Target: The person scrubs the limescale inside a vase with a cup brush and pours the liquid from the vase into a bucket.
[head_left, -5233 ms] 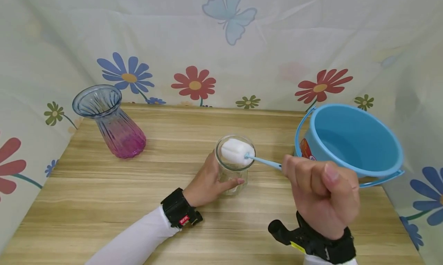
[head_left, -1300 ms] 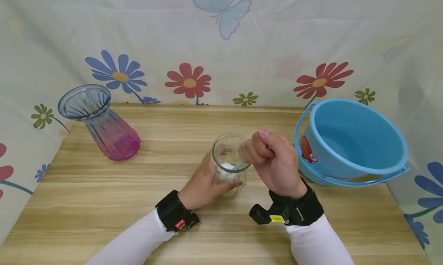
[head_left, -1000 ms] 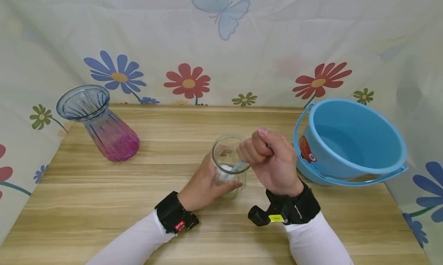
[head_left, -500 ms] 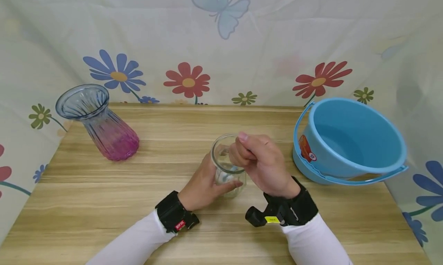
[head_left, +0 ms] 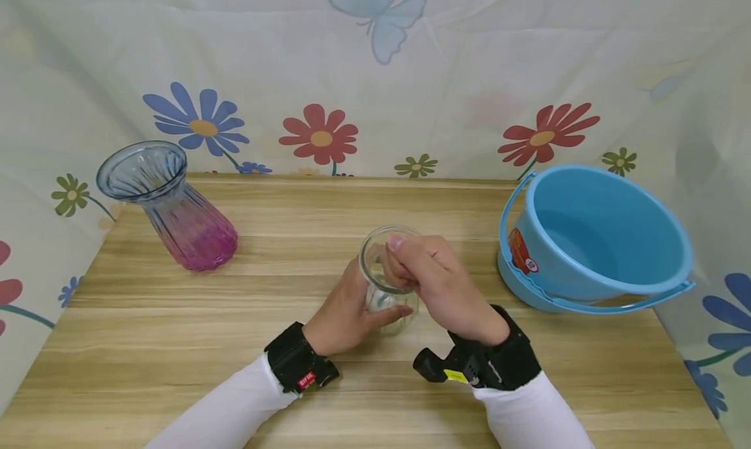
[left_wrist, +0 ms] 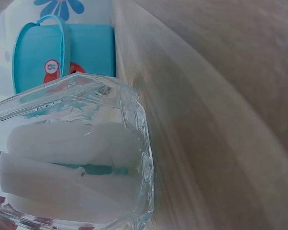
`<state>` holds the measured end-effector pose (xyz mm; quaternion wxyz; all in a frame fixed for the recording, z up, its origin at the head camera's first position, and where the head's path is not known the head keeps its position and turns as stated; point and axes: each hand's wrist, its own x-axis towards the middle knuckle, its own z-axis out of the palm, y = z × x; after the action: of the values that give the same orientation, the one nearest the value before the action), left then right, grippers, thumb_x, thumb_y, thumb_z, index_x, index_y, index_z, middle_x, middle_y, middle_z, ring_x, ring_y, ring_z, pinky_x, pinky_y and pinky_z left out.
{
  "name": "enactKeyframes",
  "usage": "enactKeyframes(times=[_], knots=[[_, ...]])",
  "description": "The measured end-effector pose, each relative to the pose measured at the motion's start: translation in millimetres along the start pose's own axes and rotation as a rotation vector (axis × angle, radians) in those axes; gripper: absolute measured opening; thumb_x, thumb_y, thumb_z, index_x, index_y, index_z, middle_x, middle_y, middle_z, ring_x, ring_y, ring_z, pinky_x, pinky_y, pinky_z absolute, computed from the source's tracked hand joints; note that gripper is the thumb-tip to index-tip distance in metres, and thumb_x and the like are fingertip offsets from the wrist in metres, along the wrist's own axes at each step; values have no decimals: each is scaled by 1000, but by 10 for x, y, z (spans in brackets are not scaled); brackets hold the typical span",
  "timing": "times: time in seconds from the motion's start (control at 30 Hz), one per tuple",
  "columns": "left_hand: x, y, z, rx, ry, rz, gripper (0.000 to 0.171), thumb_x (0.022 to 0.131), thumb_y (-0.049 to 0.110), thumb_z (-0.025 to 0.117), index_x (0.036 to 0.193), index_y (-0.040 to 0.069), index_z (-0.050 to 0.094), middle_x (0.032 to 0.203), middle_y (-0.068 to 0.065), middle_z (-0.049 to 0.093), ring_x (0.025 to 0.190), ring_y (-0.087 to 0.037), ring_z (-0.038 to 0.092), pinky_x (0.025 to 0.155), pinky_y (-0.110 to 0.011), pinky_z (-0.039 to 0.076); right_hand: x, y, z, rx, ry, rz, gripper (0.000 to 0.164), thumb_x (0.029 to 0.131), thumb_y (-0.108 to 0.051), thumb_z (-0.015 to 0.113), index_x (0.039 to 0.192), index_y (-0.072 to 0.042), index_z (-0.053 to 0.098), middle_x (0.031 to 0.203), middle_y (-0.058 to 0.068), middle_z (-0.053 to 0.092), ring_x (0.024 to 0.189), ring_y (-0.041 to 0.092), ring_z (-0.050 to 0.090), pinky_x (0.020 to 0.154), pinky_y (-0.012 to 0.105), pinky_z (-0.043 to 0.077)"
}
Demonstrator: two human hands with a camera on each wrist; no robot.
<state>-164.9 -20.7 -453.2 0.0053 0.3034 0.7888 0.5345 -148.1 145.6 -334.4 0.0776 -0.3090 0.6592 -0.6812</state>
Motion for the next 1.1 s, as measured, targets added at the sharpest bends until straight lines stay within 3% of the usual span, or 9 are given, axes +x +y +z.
enactKeyframes(times=[0.23, 0.57, 0.8, 0.93, 1.1], knots=[[11, -13, 10, -16, -4, 31, 91, 87, 34, 85, 156, 29, 25, 140, 4, 50, 125, -14, 55, 112, -35, 47, -8, -5, 9, -33, 5, 1, 50, 111, -14, 34, 62, -7, 31, 62, 8, 27, 57, 23, 30, 58, 32, 27], [-21, -7, 4, 5, -17, -32, 97, 86, 36, 85, 157, 33, 20, 143, 4, 47, 128, -14, 52, 113, -37, 46, -13, 32, -3, 90, 34, 0, 46, 111, -15, 31, 67, -6, 31, 66, 7, 26, 59, 25, 28, 60, 31, 26], [-35, -9, -1, 32, -11, -44, 98, 85, 36, 86, 158, 32, 20, 146, 4, 44, 127, -14, 51, 109, -36, 48, -6, 26, -5, 159, 7, -68, 27, 99, -8, 24, 72, -8, 30, 69, 6, 27, 63, 24, 29, 62, 34, 25], [-39, -21, 3, 56, -2, -49, 99, 85, 37, 86, 158, 29, 19, 148, 3, 43, 129, -15, 50, 111, -36, 48, -10, 19, -36, 152, 18, -103, 31, 105, -11, 23, 77, -8, 34, 72, 5, 30, 66, 22, 33, 64, 32, 28], [-32, -25, 2, 76, -2, -38, 98, 86, 37, 86, 158, 27, 20, 150, 1, 43, 135, -16, 48, 116, -40, 45, -13, 8, -81, 132, 54, -189, 40, 115, -31, 30, 84, -6, 37, 75, 4, 33, 70, 23, 35, 66, 34, 29]])
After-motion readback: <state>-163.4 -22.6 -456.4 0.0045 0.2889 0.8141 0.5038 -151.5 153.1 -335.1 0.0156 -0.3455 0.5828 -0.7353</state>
